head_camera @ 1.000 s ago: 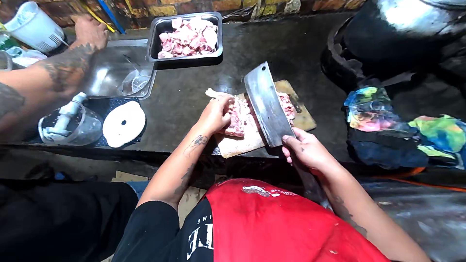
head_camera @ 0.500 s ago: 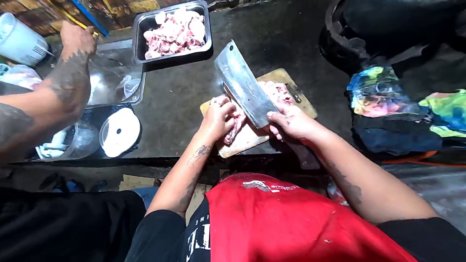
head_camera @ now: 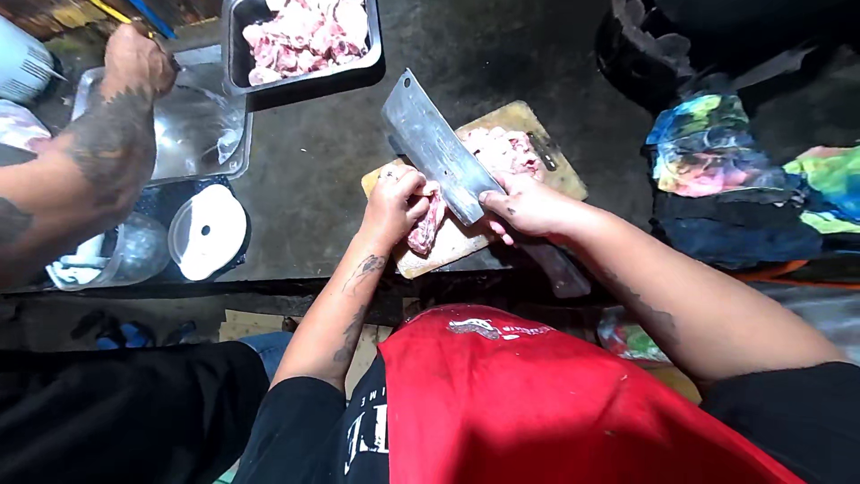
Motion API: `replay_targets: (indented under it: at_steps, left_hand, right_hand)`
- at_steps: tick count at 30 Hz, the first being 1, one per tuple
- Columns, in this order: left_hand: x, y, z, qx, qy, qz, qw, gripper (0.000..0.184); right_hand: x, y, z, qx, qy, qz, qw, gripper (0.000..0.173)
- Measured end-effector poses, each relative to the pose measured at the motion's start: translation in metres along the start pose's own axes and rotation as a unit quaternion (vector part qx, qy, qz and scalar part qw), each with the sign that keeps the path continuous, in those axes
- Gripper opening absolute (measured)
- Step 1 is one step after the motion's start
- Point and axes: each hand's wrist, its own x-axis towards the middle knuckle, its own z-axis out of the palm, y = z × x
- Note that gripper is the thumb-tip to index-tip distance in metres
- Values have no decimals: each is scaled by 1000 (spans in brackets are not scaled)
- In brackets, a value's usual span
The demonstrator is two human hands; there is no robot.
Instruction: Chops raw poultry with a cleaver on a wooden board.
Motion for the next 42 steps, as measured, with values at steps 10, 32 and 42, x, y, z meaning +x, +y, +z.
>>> replay_targets:
  at_steps: [10,32,42]
  left_hand:
    - [-3,8,6,-28,58,-83,994,12]
    - [-8,12,31,-102,316,-158,930,13]
    - [-21,4,-21,-253,72,-153,953,42]
  right_hand:
    - [-56,25,-13,-12,-43,64,997,20]
    - [-88,40,-25,-20,-158,115,981,17]
    - [-126,44,-40,-76,-46,37,995,18]
